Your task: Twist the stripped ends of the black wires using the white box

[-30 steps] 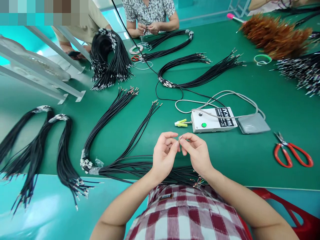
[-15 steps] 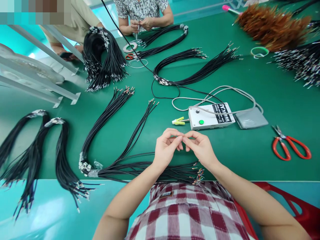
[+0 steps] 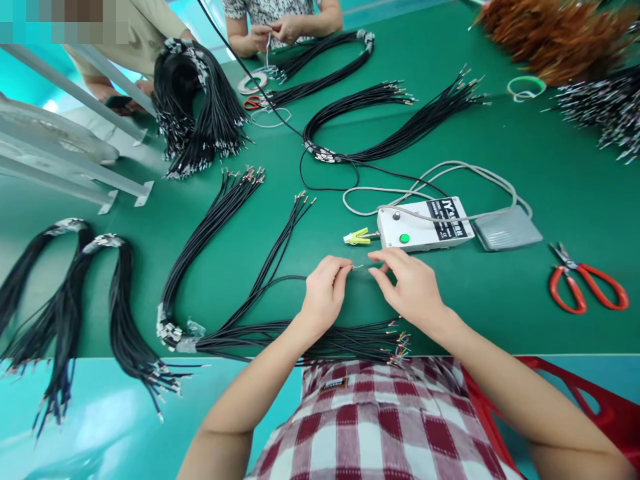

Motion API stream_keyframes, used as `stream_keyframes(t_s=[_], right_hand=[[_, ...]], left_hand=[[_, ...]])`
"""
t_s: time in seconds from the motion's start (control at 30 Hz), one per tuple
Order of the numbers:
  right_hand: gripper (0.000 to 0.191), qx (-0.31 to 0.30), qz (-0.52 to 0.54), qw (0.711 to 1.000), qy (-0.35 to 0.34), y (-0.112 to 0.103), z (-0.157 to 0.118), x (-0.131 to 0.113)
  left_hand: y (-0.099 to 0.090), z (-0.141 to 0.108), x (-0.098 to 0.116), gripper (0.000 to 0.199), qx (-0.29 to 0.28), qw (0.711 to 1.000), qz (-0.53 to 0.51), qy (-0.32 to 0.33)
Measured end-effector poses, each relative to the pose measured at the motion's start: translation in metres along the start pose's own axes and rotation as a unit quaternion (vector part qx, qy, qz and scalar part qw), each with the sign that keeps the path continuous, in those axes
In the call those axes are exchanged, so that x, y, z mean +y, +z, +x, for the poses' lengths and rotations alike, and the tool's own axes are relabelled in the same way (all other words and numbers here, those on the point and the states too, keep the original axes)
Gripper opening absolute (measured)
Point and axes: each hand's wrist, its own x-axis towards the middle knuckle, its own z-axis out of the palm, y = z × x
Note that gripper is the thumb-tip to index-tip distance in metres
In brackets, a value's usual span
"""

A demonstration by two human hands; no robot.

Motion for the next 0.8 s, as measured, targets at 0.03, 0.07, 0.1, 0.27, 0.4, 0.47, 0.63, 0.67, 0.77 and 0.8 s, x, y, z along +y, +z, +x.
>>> stream_keyframes(t_s=[0.03,0.07,0.1,0.27,0.4,0.47,0.63,0.67,0.77,0.8], right_hand=[[0.021,0.002,-0.063,0.997,-0.038,-0.002,0.003,-0.002],[0.022,-0.005,-0.117,0.99,-0.077,-0.002,0.007,-0.004],[0.019,-0.019,-0.16,0.98,-0.113,-0.002,0.011,-0.005],[0.03,-0.064,-0.224,0.951,-0.201,0.005,0.029,-0.006],[0.029,-0.067,-0.225,0.951,-0.199,0.006,0.041,-0.001],[0.027,-0.071,-0.231,0.95,-0.197,0.004,0.05,0.001],[0.027,-0.089,-0.243,0.944,-0.202,-0.002,0.064,0.005],[0.025,-0.087,-0.247,0.944,-0.201,-0.002,0.064,0.005],[0.029,-0.061,-0.25,0.947,-0.191,0.0,0.059,0.007],[0.033,-0.051,-0.242,0.951,-0.185,0.001,0.058,0.006]], left_hand=[[-0.001,0.002,-0.001,0.018,-0.003,1.0,-0.002,-0.005],[-0.002,0.003,-0.001,0.018,-0.009,1.0,-0.003,-0.007],[-0.003,0.004,-0.002,0.018,-0.015,1.0,-0.003,-0.004],[-0.008,0.006,-0.016,0.02,-0.06,0.998,0.016,0.031],[-0.011,0.009,-0.033,0.022,-0.062,0.997,0.031,0.027],[-0.013,0.014,-0.038,0.021,-0.048,0.999,0.003,0.018],[-0.016,0.027,-0.039,0.021,-0.04,0.997,-0.053,-0.03],[-0.016,0.027,-0.038,0.02,-0.04,0.997,-0.059,-0.035],[-0.016,0.026,-0.036,0.019,-0.035,0.995,-0.08,-0.04],[-0.016,0.025,-0.035,0.018,-0.036,0.995,-0.086,-0.041]])
